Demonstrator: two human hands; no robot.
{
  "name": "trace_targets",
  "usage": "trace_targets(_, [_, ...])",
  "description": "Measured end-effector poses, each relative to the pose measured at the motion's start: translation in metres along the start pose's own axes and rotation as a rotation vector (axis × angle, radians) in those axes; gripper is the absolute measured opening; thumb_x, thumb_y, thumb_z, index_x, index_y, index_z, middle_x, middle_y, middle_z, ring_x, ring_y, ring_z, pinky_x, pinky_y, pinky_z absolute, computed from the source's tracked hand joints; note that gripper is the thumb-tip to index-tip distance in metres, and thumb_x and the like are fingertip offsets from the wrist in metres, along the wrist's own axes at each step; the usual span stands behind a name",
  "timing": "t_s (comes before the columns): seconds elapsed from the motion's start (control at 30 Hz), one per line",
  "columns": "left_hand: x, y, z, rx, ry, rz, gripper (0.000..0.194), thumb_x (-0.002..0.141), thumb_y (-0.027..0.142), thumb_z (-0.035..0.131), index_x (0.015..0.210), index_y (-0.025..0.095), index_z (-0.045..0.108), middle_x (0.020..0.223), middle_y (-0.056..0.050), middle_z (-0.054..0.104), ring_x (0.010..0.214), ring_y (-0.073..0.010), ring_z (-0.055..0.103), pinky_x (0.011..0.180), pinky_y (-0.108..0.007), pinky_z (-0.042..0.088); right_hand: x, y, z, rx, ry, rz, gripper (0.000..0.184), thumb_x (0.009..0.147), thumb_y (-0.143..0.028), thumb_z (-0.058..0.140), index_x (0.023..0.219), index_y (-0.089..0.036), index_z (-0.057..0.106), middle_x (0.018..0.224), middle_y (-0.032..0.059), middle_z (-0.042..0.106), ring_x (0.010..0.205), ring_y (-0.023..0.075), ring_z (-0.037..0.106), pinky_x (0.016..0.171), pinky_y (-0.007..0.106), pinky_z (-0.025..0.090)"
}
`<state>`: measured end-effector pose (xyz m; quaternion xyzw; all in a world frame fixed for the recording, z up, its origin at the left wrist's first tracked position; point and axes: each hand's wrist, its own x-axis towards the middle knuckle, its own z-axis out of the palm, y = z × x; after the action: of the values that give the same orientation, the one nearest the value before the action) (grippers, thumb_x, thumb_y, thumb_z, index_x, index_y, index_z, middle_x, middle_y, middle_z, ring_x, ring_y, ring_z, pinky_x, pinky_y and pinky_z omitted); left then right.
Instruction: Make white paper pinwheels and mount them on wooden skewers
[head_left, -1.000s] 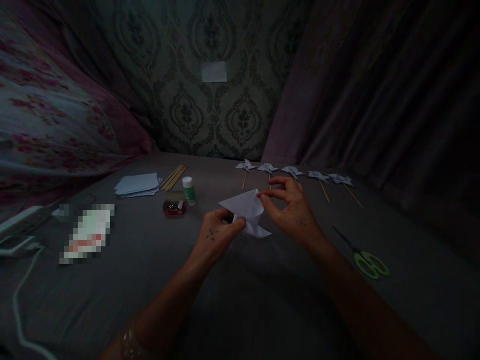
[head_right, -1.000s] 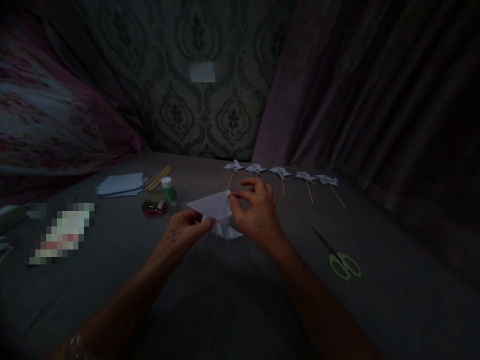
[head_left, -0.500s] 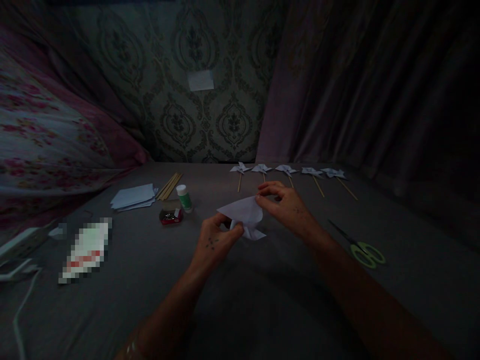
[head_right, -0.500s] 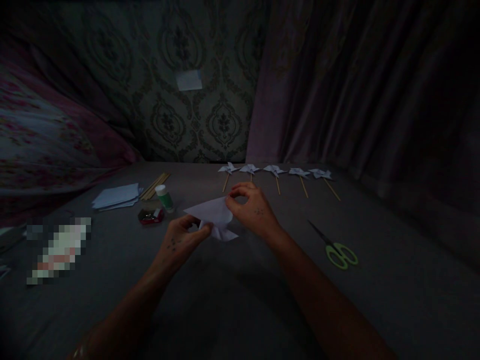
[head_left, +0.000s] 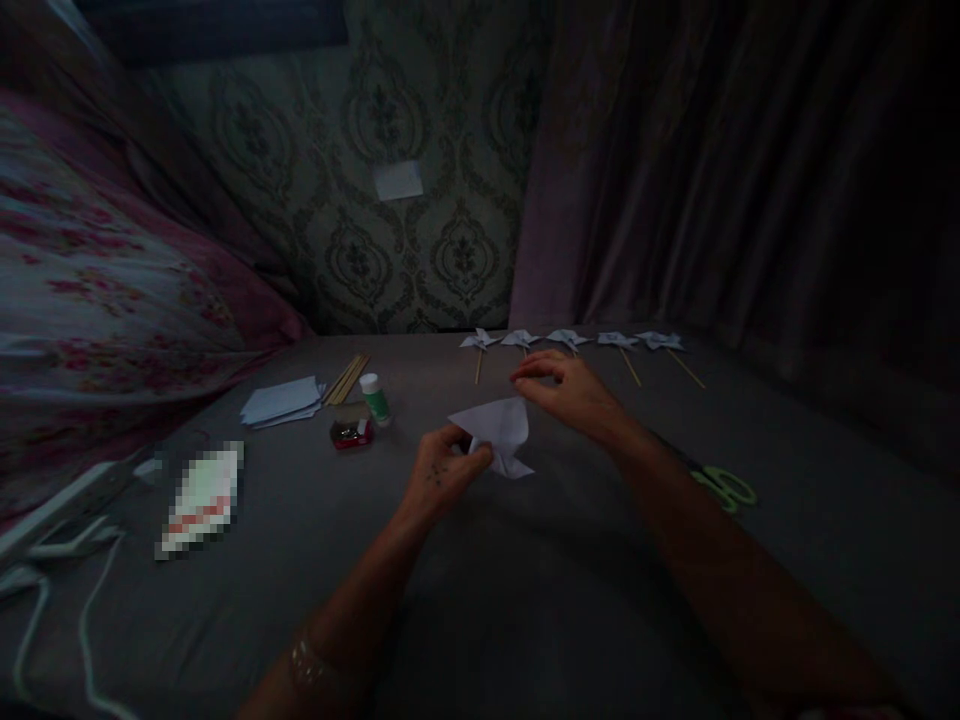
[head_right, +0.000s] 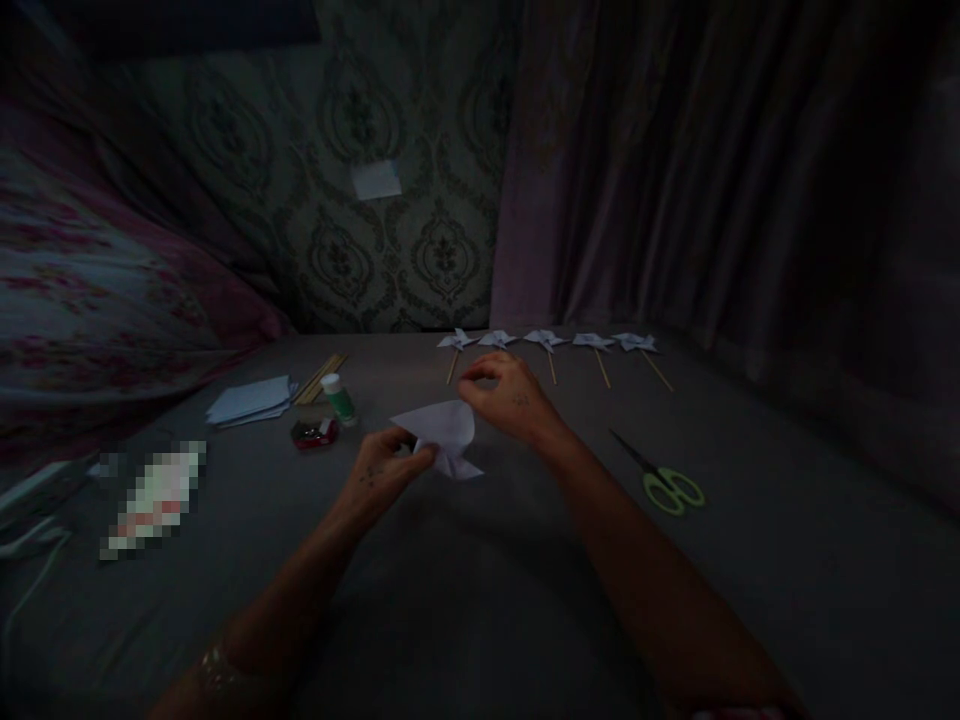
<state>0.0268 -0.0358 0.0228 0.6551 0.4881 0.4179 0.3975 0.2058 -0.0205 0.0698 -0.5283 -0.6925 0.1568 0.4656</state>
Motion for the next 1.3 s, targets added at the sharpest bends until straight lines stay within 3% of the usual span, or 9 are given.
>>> trace_targets(0.13, [-0.001,0.002,0.000,-0.019,0.010,0.035,0.014,0.063,0.027,0.060,0.065,0.014,0.065,0.061,0.001,0.058,0.059,-0.0127,0.048,0.057,-0.024,0.036,0.001,0.003,-0.003,0.039,-0.171,0.173,0.011,0.069,-0.020,0.058,0.066,-0.018,0.068,0.076,0.0037,0.066,0.077,0.0178,0.060,0.072,0.030,0.044])
trace_targets(0.23, [-0.001,0.002,0.001,-0.022,0.004,0.043,0.014,0.063,0.027,0.060,0.065,0.014,0.066,0.061,0.000,0.059,0.059,-0.0127,0.048,0.057,-0.024,0.036,-0.001,0.002,-0.004,0.101,-0.201,0.231,0.009,0.067,-0.020,0.058,0.066,-0.017,0.067,0.069,0.0022,0.064,0.068,0.0154,0.057,0.064,0.027,0.042])
trace_targets(0.4, [0.000,0.000,0.001,-0.002,-0.005,0.048,0.013,0.062,0.027,0.061,0.061,0.015,0.064,0.058,0.000,0.058,0.058,-0.0125,0.048,0.056,-0.023,0.036,-0.002,0.002,-0.003,0.177,-0.206,0.235,0.008,0.067,-0.022,0.060,0.067,-0.017,0.067,0.070,0.0019,0.064,0.068,0.0144,0.056,0.065,0.027,0.042])
trace_targets(0.53, [0.000,-0.002,0.002,-0.001,0.003,-0.025,0.014,0.061,0.028,0.062,0.058,0.014,0.063,0.056,0.000,0.056,0.055,-0.0123,0.047,0.053,-0.023,0.034,-0.002,0.005,-0.001,0.137,-0.199,0.063,0.008,0.068,-0.022,0.062,0.064,-0.018,0.067,0.080,0.0031,0.065,0.078,0.0164,0.059,0.073,0.031,0.044])
trace_targets(0.67, [0.001,-0.003,0.001,-0.157,-0.010,-0.168,0.018,0.058,0.030,0.065,0.061,0.013,0.065,0.059,-0.001,0.059,0.055,-0.0131,0.051,0.053,-0.024,0.035,-0.007,-0.001,0.003,-0.047,-0.063,-0.168,0.005,0.070,-0.022,0.066,0.066,-0.020,0.069,0.092,0.0040,0.064,0.092,0.0190,0.057,0.086,0.038,0.040])
trace_targets(0.73, [0.002,-0.003,0.000,-0.234,0.004,-0.251,0.019,0.056,0.030,0.067,0.062,0.012,0.065,0.059,-0.001,0.060,0.054,-0.0131,0.052,0.052,-0.024,0.035,-0.011,-0.006,0.005,-0.157,-0.041,-0.229,0.005,0.073,-0.023,0.066,0.070,-0.022,0.070,0.087,0.0031,0.063,0.090,0.0190,0.056,0.085,0.039,0.038])
trace_targets(0.87, [0.003,-0.001,-0.003,-0.299,0.054,-0.349,0.016,0.054,0.027,0.069,0.059,0.013,0.065,0.054,0.000,0.058,0.049,-0.0110,0.049,0.048,-0.023,0.032,-0.019,-0.016,0.009,-0.275,-0.122,-0.337,0.006,0.077,-0.023,0.065,0.075,-0.021,0.070,0.078,0.0017,0.062,0.082,0.0170,0.055,0.078,0.035,0.036])
trace_targets(1.03, [0.002,0.002,-0.006,-0.360,0.106,-0.355,0.013,0.053,0.025,0.069,0.052,0.014,0.061,0.049,0.002,0.054,0.045,-0.0082,0.044,0.046,-0.023,0.029,-0.025,-0.023,0.012,-0.363,-0.180,-0.420,0.005,0.078,-0.021,0.065,0.078,-0.020,0.070,0.080,0.0018,0.063,0.083,0.0170,0.054,0.074,0.033,0.033])
trace_targets(1.3, [0.001,0.004,-0.008,-0.466,0.124,-0.325,0.010,0.053,0.020,0.069,0.053,0.014,0.062,0.053,0.001,0.056,0.047,-0.0079,0.046,0.049,-0.023,0.031,-0.029,-0.025,0.019,-0.418,-0.205,-0.439,0.006,0.080,-0.020,0.063,0.080,-0.020,0.070,0.080,0.0019,0.062,0.083,0.0170,0.053,0.076,0.034,0.031])
